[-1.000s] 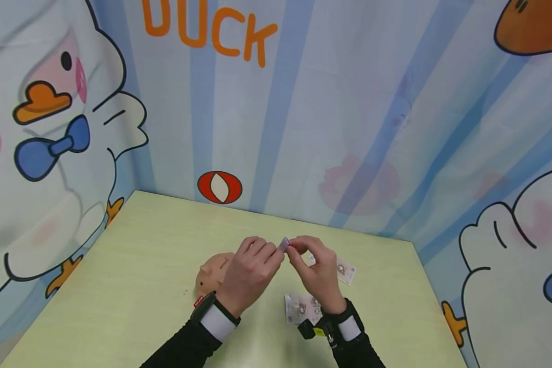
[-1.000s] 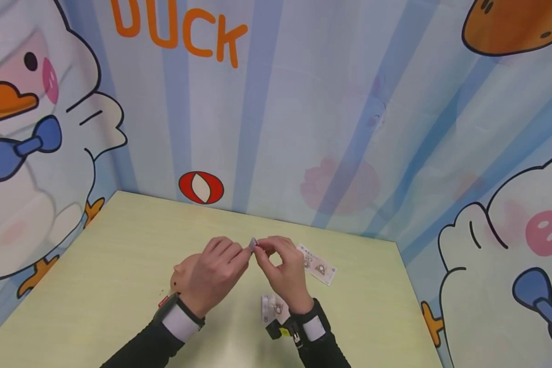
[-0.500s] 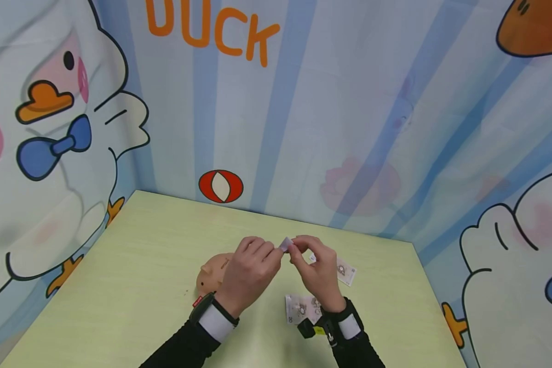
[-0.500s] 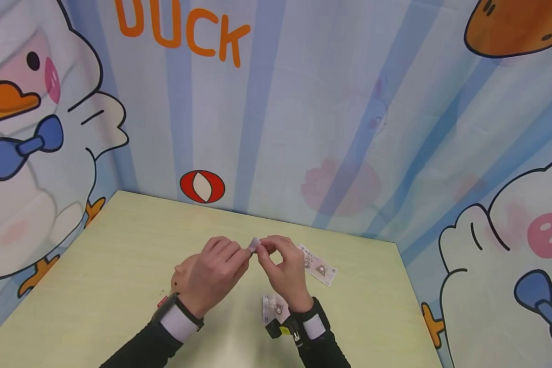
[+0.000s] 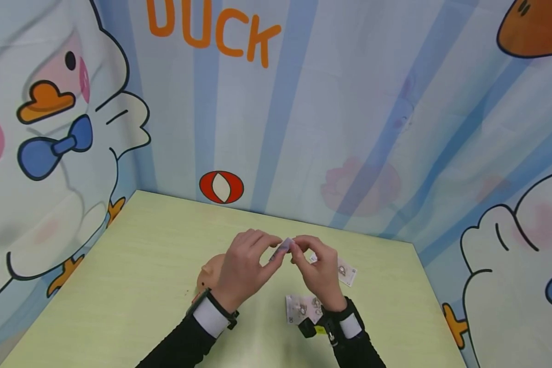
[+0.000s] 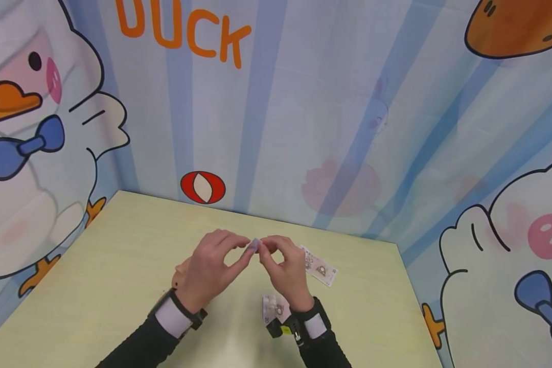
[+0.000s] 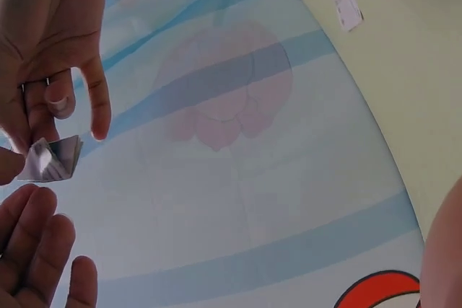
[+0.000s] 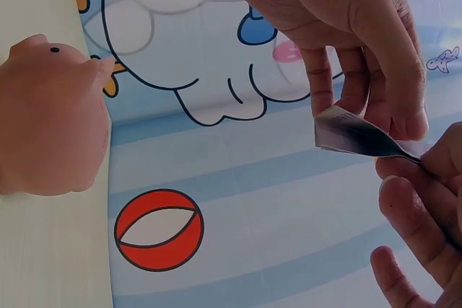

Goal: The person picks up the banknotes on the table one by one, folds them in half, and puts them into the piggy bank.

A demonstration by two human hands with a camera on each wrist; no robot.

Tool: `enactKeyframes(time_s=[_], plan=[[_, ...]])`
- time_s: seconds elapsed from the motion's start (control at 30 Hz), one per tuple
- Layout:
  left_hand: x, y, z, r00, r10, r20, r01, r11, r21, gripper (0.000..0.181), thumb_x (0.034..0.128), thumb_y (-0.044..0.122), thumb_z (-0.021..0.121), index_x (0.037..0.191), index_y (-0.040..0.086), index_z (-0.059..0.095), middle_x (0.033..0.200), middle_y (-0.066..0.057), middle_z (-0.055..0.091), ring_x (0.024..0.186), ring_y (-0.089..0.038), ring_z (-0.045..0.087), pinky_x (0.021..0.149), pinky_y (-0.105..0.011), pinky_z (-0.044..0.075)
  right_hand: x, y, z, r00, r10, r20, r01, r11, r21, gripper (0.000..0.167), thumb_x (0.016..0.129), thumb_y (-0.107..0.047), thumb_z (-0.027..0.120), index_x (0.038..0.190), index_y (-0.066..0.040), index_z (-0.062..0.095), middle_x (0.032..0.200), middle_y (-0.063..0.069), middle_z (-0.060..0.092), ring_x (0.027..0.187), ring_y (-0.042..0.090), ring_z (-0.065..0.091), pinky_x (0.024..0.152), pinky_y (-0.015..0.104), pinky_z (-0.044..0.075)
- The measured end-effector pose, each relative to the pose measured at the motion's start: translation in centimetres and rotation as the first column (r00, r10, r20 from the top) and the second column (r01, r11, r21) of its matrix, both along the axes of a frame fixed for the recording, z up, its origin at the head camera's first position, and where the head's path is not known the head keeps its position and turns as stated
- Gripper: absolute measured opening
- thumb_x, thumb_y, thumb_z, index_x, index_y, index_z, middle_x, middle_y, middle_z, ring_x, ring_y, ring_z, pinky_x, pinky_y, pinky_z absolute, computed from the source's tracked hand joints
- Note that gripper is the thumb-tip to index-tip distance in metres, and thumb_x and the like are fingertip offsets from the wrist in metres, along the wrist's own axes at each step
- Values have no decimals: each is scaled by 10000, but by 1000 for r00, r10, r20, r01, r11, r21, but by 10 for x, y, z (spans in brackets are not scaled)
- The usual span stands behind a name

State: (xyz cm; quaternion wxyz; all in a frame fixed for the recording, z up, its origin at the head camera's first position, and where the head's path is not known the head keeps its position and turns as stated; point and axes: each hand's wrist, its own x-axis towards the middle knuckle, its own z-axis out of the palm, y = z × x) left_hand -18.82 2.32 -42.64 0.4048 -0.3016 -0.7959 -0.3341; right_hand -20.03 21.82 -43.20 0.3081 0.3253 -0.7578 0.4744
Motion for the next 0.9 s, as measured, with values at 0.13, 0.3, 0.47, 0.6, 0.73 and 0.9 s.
enactKeyframes(time_s=[0.13, 0.3, 0.47, 0.6, 0.73, 0.9], plan=[[-1, 1, 4, 996, -59, 69, 55, 997, 54, 139, 906, 159, 865, 1004, 98, 787, 891, -10, 759, 833, -184, 689, 777, -368, 593, 3, 0, 2, 1000, 16, -20, -16, 1000, 14, 195, 921, 124, 723, 1041, -25, 756, 820, 86, 741, 652, 165, 662, 755, 209, 536], [0, 1, 6, 980, -129, 151, 111, 986, 122, 75, 937, 147, 836, 977, 111, 785, 873, 10, 743, 846, -160, 668, 763, -335, 574, 3, 2, 3, 999, 29, -33, -27, 998, 52, 173, 940, 88, 728, 1057, -37, 758, 881, 86, 757, 667, 155, 669, 789, 222, 550], [1, 1, 8, 974, -149, 172, 129, 984, 122, 75, 949, 137, 821, 954, 113, 750, 857, 11, 709, 841, -158, 652, 744, -317, 569, 3, 4, 3, 998, 30, -55, -24, 995, 93, 205, 936, 82, 733, 1081, -59, 760, 935, 83, 766, 716, 162, 682, 811, 252, 557], [1, 1, 7, 975, -146, 165, 128, 985, 114, 73, 952, 126, 814, 966, 112, 745, 863, 7, 709, 844, -161, 654, 759, -328, 568, 3, 6, 3, 998, 24, -59, -18, 995, 100, 145, 969, 22, 738, 1083, -63, 764, 941, 78, 768, 753, 178, 691, 813, 263, 558], [2, 1, 4, 970, -148, 192, 122, 982, 141, 76, 948, 124, 819, 991, 107, 759, 891, 3, 722, 858, -163, 658, 770, -333, 577, 4, 6, 3, 999, 16, -48, -12, 996, 92, 129, 975, 18, 738, 1077, -58, 764, 940, 79, 767, 726, 164, 686, 808, 252, 557], [2, 1, 0, 956, -162, 245, 126, 980, 157, 84, 951, 137, 824, 997, 103, 763, 907, -3, 731, 860, -158, 668, 749, -309, 592, 5, 5, 5, 998, -9, -58, 14, 997, 79, 162, 948, 51, 750, 1069, -56, 763, 938, 101, 765, 686, 154, 680, 772, 234, 552]])
